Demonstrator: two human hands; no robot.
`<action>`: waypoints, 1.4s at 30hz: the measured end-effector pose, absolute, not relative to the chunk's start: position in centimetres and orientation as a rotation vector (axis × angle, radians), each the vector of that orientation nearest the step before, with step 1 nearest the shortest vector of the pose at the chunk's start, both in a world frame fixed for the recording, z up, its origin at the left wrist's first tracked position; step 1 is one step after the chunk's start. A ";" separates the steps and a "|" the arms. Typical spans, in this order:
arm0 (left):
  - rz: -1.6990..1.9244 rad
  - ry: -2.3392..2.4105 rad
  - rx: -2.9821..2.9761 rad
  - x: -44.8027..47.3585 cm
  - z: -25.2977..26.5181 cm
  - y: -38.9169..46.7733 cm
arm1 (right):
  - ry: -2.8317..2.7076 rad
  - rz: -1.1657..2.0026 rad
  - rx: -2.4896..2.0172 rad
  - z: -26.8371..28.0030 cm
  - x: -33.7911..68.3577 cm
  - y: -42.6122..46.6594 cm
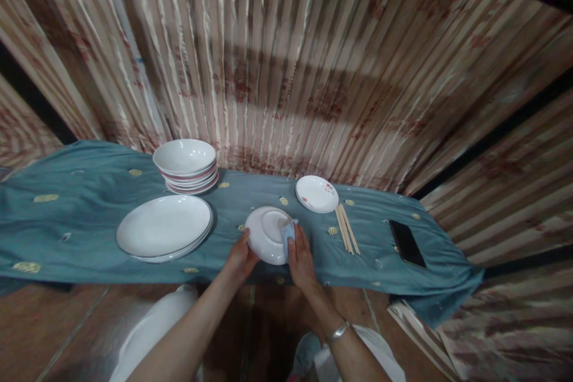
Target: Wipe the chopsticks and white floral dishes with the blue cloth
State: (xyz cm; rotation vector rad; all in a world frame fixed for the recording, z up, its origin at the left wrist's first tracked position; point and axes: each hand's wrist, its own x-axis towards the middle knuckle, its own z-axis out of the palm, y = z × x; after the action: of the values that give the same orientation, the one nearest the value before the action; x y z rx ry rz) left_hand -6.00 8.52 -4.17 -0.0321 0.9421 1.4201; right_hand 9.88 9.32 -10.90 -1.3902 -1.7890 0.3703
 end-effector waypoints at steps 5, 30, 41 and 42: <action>1.442 0.931 -0.031 -5.8 -4.0 8.6 | -1.906 0.217 -1.348 -10.7 9.5 7.0; 1.527 0.812 0.394 -4.8 -4.7 8.3 | -2.108 0.015 -1.129 -4.2 6.0 8.7; 1.341 0.673 0.481 -5.0 -2.5 6.5 | -2.107 0.270 -0.989 -2.5 7.0 9.9; 1.329 0.680 0.491 -4.9 -2.4 6.3 | -2.121 0.279 -0.971 -2.1 7.1 9.8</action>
State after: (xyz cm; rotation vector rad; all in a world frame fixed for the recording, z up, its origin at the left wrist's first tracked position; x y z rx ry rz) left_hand -4.93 6.28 -2.41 0.4906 0.6796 1.3288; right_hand 7.08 9.85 -2.14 -0.9707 -2.1213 0.2790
